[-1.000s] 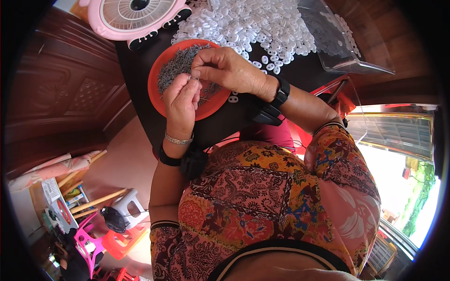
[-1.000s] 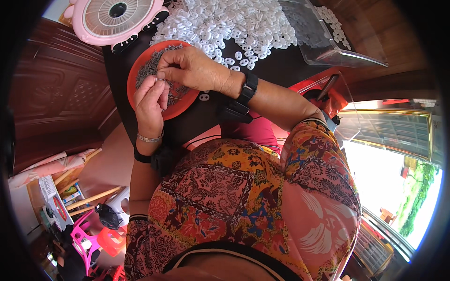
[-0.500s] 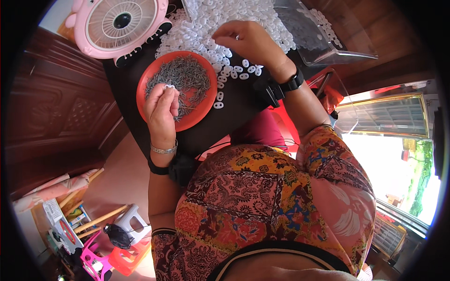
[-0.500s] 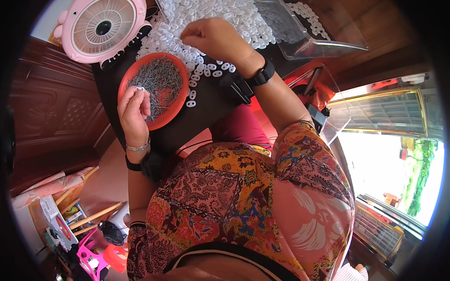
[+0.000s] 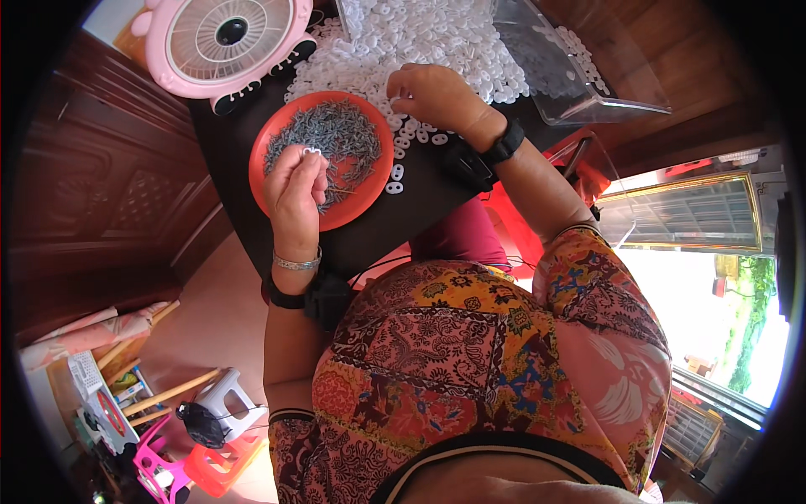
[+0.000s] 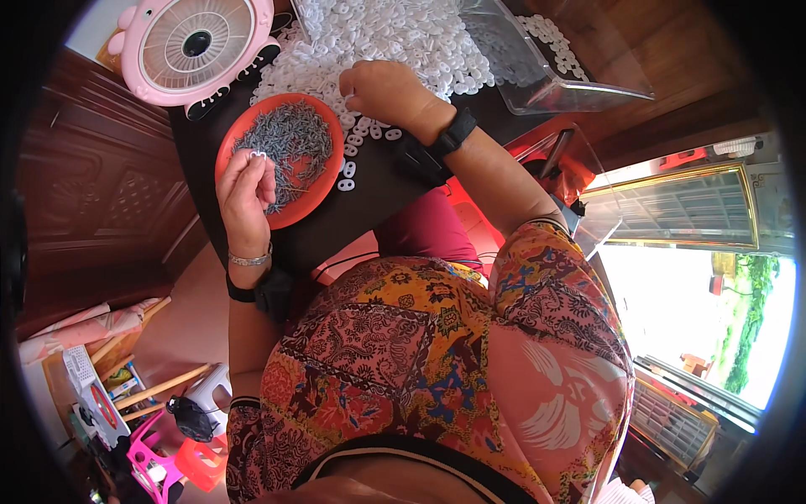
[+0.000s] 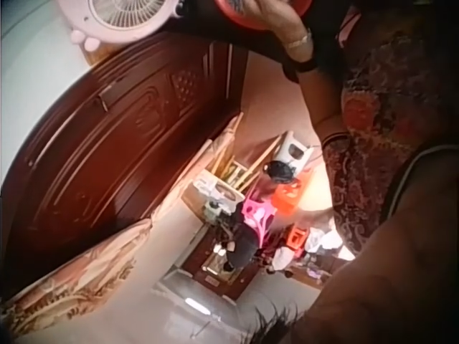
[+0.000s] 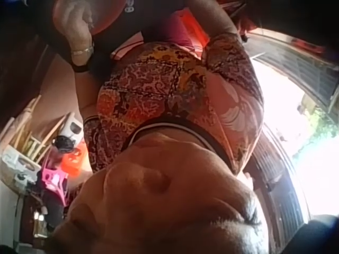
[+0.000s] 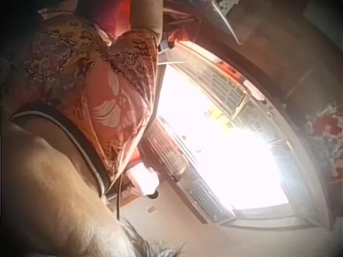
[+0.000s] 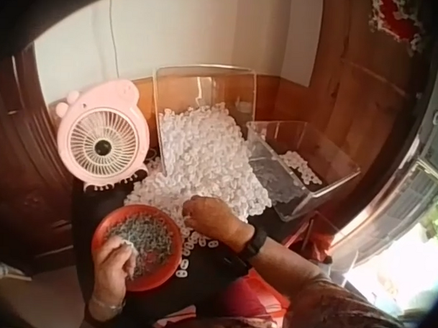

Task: Assembling small plastic housings by inserting metal pins into them by hand.

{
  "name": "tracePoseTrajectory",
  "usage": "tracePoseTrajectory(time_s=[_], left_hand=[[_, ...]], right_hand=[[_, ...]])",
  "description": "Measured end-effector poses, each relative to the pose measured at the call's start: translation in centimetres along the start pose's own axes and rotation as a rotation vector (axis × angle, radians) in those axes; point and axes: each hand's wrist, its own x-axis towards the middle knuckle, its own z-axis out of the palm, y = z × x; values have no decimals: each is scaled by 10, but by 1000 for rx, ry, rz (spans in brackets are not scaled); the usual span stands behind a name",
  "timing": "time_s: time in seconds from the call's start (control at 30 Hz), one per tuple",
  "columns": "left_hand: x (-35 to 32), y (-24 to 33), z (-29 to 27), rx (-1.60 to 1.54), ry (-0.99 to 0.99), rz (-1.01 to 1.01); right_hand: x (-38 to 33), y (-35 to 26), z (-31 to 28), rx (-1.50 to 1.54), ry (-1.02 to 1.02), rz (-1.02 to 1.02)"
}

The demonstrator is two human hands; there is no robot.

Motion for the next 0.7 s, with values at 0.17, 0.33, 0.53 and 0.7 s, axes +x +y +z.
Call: tracePoseTrajectory(time_s=[0.17,0.33,0.53,0.7], left_hand=[[0,0,0,-4,8,-3],[-1,-1,-3,-95,-13,-2],[0,-2,-5,-224,23,100],[2,-4,-7,-287,10,114]], right_hand=[[4,-11,-15,507,3,92],[19,-44,-13,1133,-155,-45],[26,-84,0,1425,-304,-57],[26,-85,11,1531,-259,-82]])
